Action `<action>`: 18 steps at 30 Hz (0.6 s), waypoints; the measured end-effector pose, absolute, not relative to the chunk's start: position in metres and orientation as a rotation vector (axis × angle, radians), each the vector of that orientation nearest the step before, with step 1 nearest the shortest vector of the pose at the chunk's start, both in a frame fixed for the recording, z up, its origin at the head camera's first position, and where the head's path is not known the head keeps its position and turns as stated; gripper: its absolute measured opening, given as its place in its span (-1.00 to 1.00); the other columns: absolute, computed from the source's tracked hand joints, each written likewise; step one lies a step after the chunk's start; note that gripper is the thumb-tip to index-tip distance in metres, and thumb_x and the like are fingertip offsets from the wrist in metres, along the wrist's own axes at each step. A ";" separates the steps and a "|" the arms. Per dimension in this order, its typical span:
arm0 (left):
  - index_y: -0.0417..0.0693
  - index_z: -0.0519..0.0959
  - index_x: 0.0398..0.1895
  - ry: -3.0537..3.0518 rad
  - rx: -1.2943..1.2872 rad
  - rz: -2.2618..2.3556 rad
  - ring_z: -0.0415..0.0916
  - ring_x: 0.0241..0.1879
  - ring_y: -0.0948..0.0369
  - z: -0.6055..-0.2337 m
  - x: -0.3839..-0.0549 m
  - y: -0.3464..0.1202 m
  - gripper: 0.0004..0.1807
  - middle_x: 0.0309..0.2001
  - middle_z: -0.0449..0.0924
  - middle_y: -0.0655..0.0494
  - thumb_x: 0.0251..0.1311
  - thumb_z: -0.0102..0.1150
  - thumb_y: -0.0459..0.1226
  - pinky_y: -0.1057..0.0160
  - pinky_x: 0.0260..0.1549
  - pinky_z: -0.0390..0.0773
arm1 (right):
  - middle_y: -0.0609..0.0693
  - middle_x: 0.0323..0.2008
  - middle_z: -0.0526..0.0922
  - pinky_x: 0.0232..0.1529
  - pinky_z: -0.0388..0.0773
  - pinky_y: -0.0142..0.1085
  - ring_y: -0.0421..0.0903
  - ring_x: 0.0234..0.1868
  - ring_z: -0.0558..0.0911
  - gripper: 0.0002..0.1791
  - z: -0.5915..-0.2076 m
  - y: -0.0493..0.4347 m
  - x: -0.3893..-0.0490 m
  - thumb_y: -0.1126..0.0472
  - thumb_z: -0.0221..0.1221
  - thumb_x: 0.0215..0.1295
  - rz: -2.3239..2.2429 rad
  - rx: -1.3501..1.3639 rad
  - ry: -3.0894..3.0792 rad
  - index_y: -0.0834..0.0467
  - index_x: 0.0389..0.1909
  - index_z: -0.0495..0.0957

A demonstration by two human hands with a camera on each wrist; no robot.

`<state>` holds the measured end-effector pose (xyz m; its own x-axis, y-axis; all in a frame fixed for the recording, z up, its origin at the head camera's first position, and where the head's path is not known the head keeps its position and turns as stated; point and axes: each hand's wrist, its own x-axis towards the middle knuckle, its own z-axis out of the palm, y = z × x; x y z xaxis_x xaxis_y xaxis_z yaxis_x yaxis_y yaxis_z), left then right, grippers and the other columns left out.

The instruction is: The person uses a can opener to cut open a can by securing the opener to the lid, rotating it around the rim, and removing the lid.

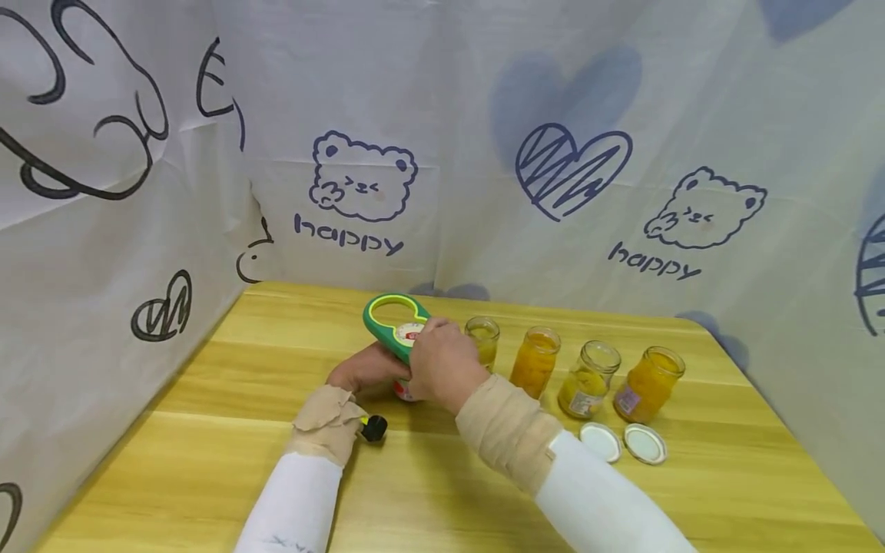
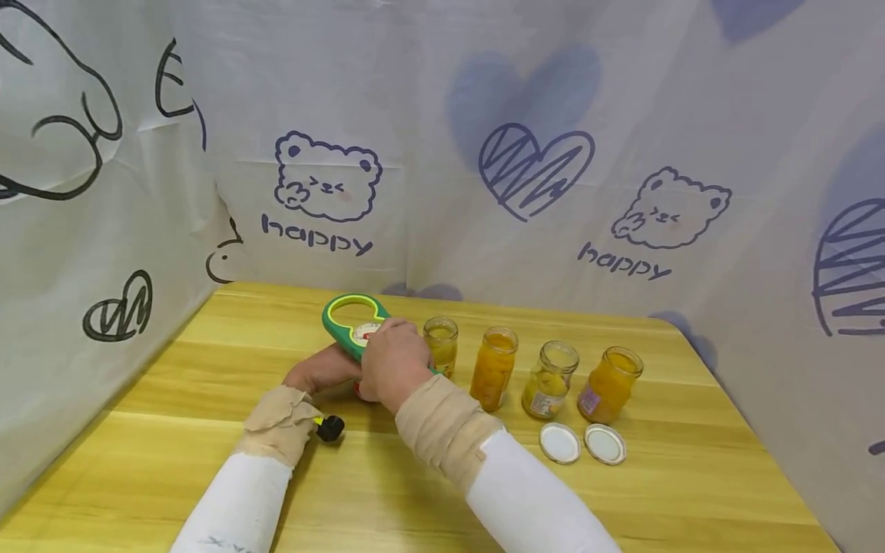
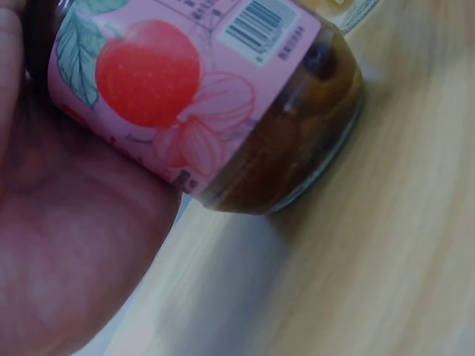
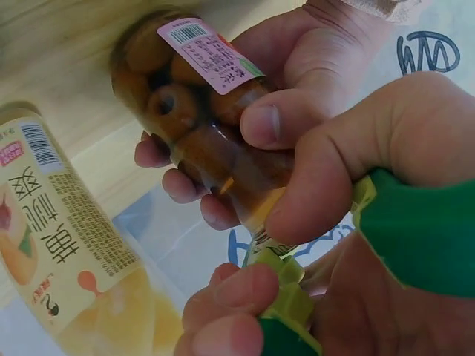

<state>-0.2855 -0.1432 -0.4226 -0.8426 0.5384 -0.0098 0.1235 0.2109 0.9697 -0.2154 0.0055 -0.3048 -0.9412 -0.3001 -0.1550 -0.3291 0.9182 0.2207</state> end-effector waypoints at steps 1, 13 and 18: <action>-0.19 0.45 0.36 2.140 0.614 1.671 0.47 0.17 0.22 -0.423 -0.285 -0.144 -0.27 0.30 0.53 -0.14 0.02 0.40 -0.40 0.05 0.39 0.42 | 0.36 0.36 0.47 -0.09 0.79 -0.10 0.12 0.10 0.69 0.08 -0.306 0.005 -0.215 -0.34 0.29 0.23 0.371 -0.482 2.958 0.48 0.40 0.31; -0.25 0.44 0.36 2.098 0.598 1.697 0.49 0.16 0.24 -0.426 -0.284 -0.144 -0.27 0.30 0.54 -0.15 0.03 0.39 -0.40 0.09 0.38 0.43 | 0.34 0.26 0.56 -0.21 0.79 -0.14 0.08 -0.03 0.73 -0.02 -0.308 0.005 -0.211 -0.24 0.25 0.28 0.360 -0.472 3.008 0.51 0.37 0.31; -0.25 0.43 0.38 2.089 0.606 1.707 0.49 0.14 0.27 -0.425 -0.283 -0.145 -0.26 0.31 0.53 -0.16 0.04 0.39 -0.38 0.09 0.36 0.44 | 0.32 0.26 0.55 -0.21 0.79 -0.15 0.07 -0.06 0.73 -0.06 -0.308 0.005 -0.212 -0.23 0.24 0.28 0.336 -0.455 3.007 0.48 0.35 0.34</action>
<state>-0.2834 -0.1445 -0.4247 -0.8373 0.5465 -0.0162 0.0930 0.1716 0.9808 -0.2123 0.0050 -0.3081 -0.9524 -0.2831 -0.1134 -0.3011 0.9316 0.2035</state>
